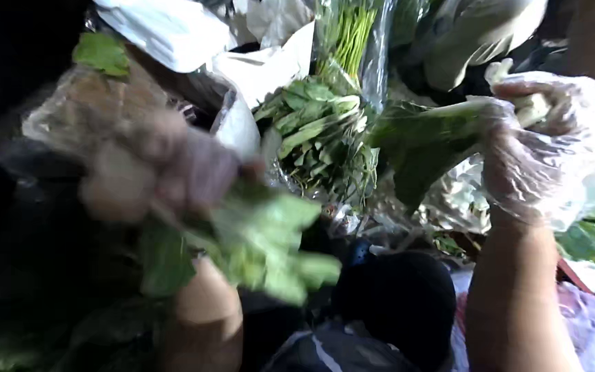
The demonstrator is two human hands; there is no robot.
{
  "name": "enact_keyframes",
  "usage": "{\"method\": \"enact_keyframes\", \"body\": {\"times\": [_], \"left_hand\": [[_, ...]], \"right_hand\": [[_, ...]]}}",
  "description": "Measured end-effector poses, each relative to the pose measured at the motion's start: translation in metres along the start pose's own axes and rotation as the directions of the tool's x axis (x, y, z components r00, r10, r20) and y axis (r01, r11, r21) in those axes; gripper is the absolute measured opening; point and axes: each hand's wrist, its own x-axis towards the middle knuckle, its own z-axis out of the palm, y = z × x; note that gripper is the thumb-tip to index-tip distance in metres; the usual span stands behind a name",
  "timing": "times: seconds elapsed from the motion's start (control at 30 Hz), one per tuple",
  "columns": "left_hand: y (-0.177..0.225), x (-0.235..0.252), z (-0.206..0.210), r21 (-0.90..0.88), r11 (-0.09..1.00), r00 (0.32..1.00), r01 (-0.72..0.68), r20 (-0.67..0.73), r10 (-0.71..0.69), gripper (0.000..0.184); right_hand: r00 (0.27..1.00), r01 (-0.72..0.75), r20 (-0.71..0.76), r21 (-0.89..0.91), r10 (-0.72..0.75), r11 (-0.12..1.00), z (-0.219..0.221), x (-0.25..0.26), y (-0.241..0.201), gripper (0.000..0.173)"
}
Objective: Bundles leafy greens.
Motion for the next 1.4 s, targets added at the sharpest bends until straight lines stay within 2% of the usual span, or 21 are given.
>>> {"method": "enact_keyframes", "body": {"times": [0.03,0.07,0.1,0.17,0.2,0.3,0.37,0.47,0.53,0.57,0.63,0.7,0.77,0.8,0.9,1.0,1.07,1.13,1.17,1.3,1.4], "left_hand": [[-0.002,0.002,0.001,-0.030,0.995,0.983,-0.092,-0.162,0.086,0.011],[-0.005,-0.003,0.009,0.026,0.969,0.905,-0.245,-0.353,0.238,0.012],[-0.002,-0.012,0.015,0.217,0.921,0.774,-0.323,-0.500,0.389,0.022],[0.019,-0.048,0.025,0.580,0.790,0.453,-0.199,-0.661,0.598,0.036],[0.031,-0.065,0.028,0.671,0.730,0.352,-0.128,-0.657,0.666,0.036],[0.052,-0.074,0.060,0.783,0.621,0.173,0.043,-0.617,0.767,0.031],[0.071,-0.076,0.077,0.846,0.524,0.162,0.094,-0.532,0.831,0.029],[0.114,-0.151,0.069,0.938,0.318,0.338,0.138,-0.346,0.875,0.035],[0.136,-0.187,0.077,0.951,0.142,0.335,0.275,-0.234,0.913,0.036],[0.143,-0.206,0.084,0.935,0.053,0.367,0.351,-0.189,0.911,0.041],[0.144,-0.223,0.102,0.863,-0.089,0.366,0.498,-0.116,0.923,0.049],[0.140,-0.222,0.116,0.881,-0.023,0.272,0.472,-0.121,0.955,0.039],[0.140,-0.227,0.115,0.950,0.135,0.157,0.281,-0.184,0.970,0.032],[0.141,-0.228,0.115,0.954,0.198,0.141,0.226,-0.233,0.962,0.032],[0.146,-0.223,0.120,0.922,0.273,0.066,0.273,-0.302,0.951,0.030],[0.144,-0.187,0.134,0.821,0.326,-0.117,0.469,-0.308,0.944,0.024],[0.142,-0.177,0.135,0.767,0.378,-0.187,0.518,-0.330,0.925,0.022],[0.137,-0.189,0.122,0.777,0.392,-0.150,0.493,-0.368,0.918,0.022],[0.134,-0.203,0.111,0.794,0.385,-0.128,0.471,-0.370,0.920,0.023],[0.109,-0.203,0.085,0.730,0.435,-0.108,0.527,-0.450,0.886,0.024],[0.093,-0.192,0.070,0.728,0.503,-0.041,0.466,-0.550,0.834,0.021]], "right_hand": [[0.999,-0.032,0.028,-0.011,0.032,0.999,-0.007,-0.015,-0.002,0.030],[0.997,-0.049,0.054,-0.027,0.051,0.998,-0.012,-0.029,-0.005,0.032],[0.996,-0.050,0.070,-0.035,0.052,0.998,-0.013,-0.042,-0.008,0.034],[0.997,-0.026,0.078,-0.022,0.027,0.999,-0.008,-0.056,-0.019,0.036],[0.996,-0.013,0.083,-0.026,0.015,1.000,-0.007,-0.060,-0.024,0.036],[0.995,-0.035,0.099,0.038,0.031,0.999,-0.009,-0.064,-0.037,0.035],[0.993,-0.015,0.115,0.142,-0.001,0.990,-0.005,-0.068,-0.055,0.035],[0.982,0.066,0.148,0.305,-0.116,0.950,0.008,-0.081,-0.089,0.029],[0.962,0.084,0.194,0.457,-0.191,0.886,0.026,-0.089,-0.115,0.021],[0.943,0.084,0.233,0.526,-0.238,0.846,0.037,-0.093,-0.128,0.017],[0.864,0.038,0.357,0.655,-0.354,0.755,0.063,-0.101,-0.157,0.012],[0.747,-0.063,0.497,0.713,-0.441,0.698,0.093,-0.104,-0.193,0.012],[0.640,-0.125,0.591,0.711,-0.491,0.692,0.127,-0.105,-0.224,0.016],[0.621,-0.123,0.609,0.697,-0.493,0.706,0.144,-0.106,-0.238,0.017],[0.665,-0.124,0.596,0.683,-0.451,0.720,0.178,-0.106,-0.269,0.023],[0.714,-0.041,0.437,0.806,-0.547,0.590,0.183,-0.090,-0.286,0.021],[0.709,-0.010,0.363,0.863,-0.605,0.505,0.185,-0.067,-0.285,0.022],[0.721,-0.013,0.325,0.889,-0.612,0.457,0.202,-0.041,-0.261,0.017],[0.718,-0.015,0.350,0.872,-0.601,0.490,0.211,-0.031,-0.242,0.017],[0.626,0.071,0.578,0.628,-0.524,0.775,0.228,-0.029,-0.176,0.018],[0.590,0.170,0.633,0.510,-0.502,0.843,0.225,-0.040,-0.168,0.021]]}}
